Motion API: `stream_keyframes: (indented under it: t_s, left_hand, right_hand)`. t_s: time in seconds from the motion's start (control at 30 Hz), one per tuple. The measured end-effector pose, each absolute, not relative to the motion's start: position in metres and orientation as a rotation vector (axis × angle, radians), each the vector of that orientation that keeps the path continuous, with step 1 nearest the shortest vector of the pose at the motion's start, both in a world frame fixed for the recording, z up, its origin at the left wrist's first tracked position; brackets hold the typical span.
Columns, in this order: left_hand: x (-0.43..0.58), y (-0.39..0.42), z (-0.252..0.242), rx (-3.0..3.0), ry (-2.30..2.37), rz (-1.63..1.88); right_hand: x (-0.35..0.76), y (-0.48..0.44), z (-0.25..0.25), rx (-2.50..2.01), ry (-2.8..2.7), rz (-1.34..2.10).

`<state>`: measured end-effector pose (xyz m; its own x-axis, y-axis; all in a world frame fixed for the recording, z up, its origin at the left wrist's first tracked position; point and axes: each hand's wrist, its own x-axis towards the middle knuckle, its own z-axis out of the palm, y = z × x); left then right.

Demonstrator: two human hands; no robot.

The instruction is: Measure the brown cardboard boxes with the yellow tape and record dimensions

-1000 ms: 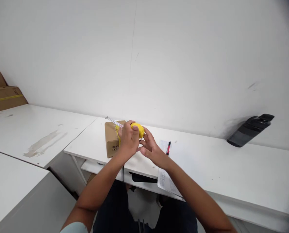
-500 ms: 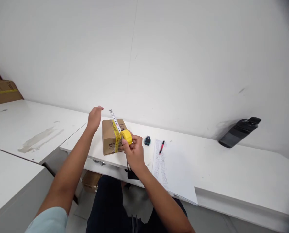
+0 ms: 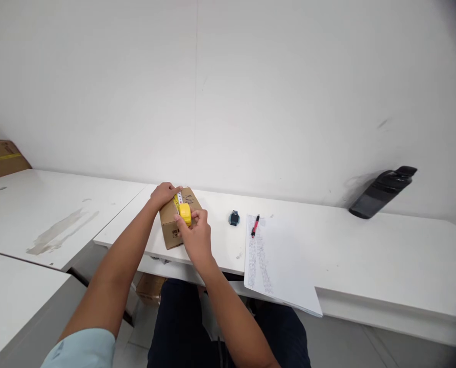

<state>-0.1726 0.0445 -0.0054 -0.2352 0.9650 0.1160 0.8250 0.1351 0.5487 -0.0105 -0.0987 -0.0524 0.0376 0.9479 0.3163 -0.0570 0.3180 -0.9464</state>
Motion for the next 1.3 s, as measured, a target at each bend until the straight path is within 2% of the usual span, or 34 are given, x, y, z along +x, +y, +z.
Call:
stream_keyframes:
  t_s: [0.3,0.57,0.93,1.3]
  left_hand:
    - [-0.178,0.043,-0.016,1.740,2.078,0.868]
    - [-0.169,0.042,-0.012,1.733,2.125,0.792]
    - [-0.163,0.034,-0.006,1.711,2.128,0.827]
    - [-0.137,0.005,0.024,1.716,1.699,0.802]
  right_hand:
    - [-0.004,-0.095,-0.050,-0.885,-1.143,1.184]
    - [0.004,-0.100,-0.053,-0.789,-1.092,1.272]
    - [-0.006,-0.103,-0.067,-0.745,-1.018,1.147]
    - [0.093,-0.094,-0.067,-0.907,-0.943,0.864]
